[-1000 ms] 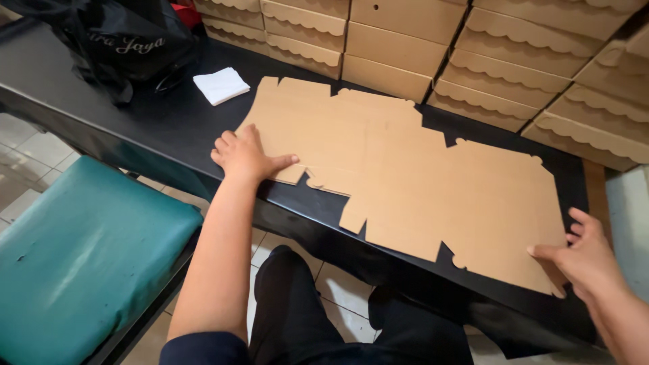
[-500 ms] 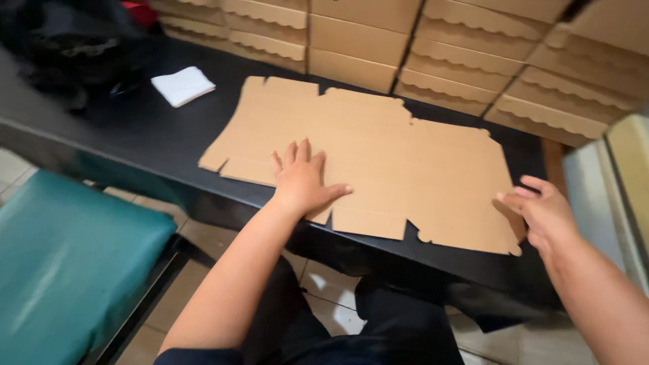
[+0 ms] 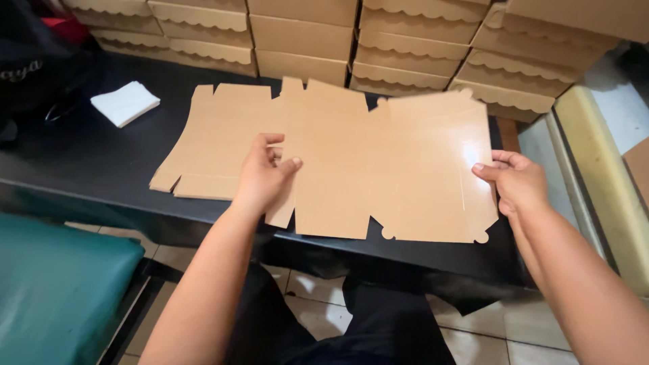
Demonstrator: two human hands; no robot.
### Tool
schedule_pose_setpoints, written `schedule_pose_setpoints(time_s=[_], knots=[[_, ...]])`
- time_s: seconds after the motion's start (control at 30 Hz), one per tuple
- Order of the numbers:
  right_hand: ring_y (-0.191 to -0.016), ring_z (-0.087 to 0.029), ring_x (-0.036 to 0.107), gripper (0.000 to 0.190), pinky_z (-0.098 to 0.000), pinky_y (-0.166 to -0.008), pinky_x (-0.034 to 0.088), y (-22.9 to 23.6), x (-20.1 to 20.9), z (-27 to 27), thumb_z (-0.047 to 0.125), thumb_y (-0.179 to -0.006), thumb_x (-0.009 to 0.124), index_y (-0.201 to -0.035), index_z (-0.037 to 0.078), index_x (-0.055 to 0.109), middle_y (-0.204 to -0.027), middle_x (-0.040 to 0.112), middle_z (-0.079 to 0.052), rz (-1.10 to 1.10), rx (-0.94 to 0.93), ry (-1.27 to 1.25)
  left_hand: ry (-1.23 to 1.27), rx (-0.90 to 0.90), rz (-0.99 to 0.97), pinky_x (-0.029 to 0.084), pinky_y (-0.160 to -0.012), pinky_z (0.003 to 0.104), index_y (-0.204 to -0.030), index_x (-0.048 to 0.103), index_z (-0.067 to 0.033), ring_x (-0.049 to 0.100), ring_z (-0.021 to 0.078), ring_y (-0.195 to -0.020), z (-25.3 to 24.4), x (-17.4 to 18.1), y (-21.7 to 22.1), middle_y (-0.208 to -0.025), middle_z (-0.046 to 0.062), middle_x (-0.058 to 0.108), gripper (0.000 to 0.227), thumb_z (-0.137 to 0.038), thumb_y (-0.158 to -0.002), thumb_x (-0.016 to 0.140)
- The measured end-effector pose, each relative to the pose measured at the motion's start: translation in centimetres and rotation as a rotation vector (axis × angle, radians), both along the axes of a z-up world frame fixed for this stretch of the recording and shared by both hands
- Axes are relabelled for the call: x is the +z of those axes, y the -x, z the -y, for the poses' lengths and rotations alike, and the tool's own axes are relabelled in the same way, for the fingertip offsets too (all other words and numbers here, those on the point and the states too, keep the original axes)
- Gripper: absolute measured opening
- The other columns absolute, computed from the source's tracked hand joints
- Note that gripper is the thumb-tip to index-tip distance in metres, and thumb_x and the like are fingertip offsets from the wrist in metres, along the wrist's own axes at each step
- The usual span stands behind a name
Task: The person assembles a flat-pack cardboard box by hand. They fold the side flaps upward, tuck the tabs into slots, and secure the corners to form a rectangular container. The finished box is then placed on a stack of similar boxes.
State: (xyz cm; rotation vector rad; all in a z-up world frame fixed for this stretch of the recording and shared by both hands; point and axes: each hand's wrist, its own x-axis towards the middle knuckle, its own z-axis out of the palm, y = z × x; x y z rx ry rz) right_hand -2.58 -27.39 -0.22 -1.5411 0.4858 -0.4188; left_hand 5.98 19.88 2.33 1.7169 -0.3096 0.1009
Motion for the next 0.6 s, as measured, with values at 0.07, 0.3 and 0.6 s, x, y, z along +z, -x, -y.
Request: schedule_pose_setpoints(time_s=[0.07, 0.3, 0.6], knots=[[-0.088, -0.017, 0.07, 0.041, -0.03, -0.081, 0.059, -0.1, 0.6, 0.5, -0.006, -0.081, 0.08, -0.119, -0.002, 0.066, -0.101, 0.071, -0.008, 0.077, 0.009, 0.034, 0.09, -0.024, -0.025, 0.055, -0.075, 0.027, -0.141, 0.045, -0.0022, 0.066, 0.0151, -0.087, -0.1, 0.4, -0.7, -0.098, 0.009, 0.068, 0.062, -0.003, -0.087, 0.074], [-0.084, -0.013, 0.067, 0.027, -0.0262, -0.077, 0.055, -3.0, -0.5, -1.7, -0.003, -0.087, 0.079, -0.113, -0.004, 0.071, -0.1, 0.074, -0.01, 0.142, -0.102, 0.417, -0.219, 0.102, 0.019, 0.053, -0.073, 0.028, -0.136, 0.058, -0.0024, 0.066, 0.0154, -0.08, 1.3, 0.5, -3.5, -0.088, 0.008, 0.07, 0.051, -0.01, -0.088, 0.073], [-0.083, -0.012, 0.067, 0.037, -0.0261, -0.074, 0.056, -3.4, -1.8, -2.1, 0.007, -0.08, 0.086, -0.111, 0.001, 0.066, -0.096, 0.071, -0.005, 0.045, -0.044, 0.424, -0.214, 0.16, 0.085, 0.053, -0.072, 0.03, -0.135, 0.056, -0.0012, 0.069, 0.0183, -0.078, 2.2, -1.2, -3.0, -0.091, 0.011, 0.074, 0.049, -0.01, -0.089, 0.068]])
